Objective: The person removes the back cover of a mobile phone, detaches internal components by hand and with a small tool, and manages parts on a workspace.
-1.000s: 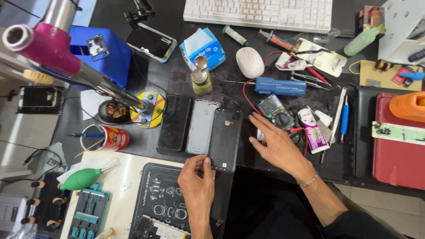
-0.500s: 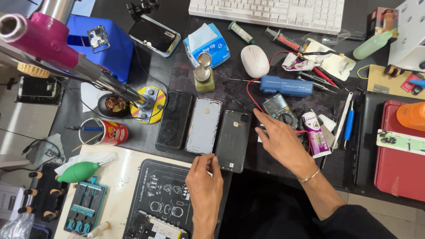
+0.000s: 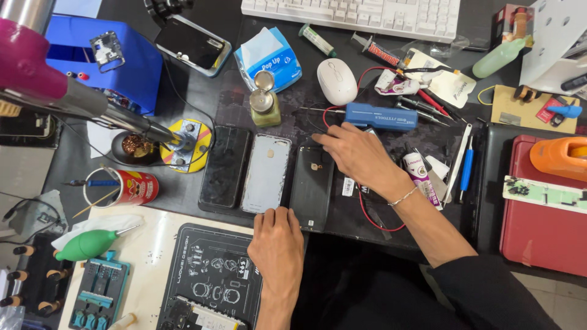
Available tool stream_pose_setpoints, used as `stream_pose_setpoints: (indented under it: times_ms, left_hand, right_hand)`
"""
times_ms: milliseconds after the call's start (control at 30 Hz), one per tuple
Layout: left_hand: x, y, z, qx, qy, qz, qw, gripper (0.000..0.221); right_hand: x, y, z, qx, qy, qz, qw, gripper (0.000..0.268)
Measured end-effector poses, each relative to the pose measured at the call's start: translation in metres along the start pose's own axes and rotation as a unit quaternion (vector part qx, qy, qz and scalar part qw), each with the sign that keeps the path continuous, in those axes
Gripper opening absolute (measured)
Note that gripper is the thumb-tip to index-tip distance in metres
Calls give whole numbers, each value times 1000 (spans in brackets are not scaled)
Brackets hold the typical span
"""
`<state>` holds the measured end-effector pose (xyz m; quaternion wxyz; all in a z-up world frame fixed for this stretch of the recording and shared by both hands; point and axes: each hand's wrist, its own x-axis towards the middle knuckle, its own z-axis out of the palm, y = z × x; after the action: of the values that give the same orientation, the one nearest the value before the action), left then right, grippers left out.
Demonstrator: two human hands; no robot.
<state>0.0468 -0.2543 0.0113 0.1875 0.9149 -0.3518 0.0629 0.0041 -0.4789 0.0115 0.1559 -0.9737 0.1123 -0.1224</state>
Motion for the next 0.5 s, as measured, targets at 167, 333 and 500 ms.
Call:
stream_pose_setpoints:
  times_ms: [167,333,500]
  left_hand:
    - [4,2,4,7,-17,2,1000,21]
    - [2,-1,-5,-47,-54,33,997,15]
    - [-5,-10,-10,-89,-62,184,977,25]
  right_hand:
    - [2,5,5,0,-2,-5,1000,36]
    - [4,6,4,9,24,-8,1000,32]
    - [5,10,1,10,-18,-13,1000,41]
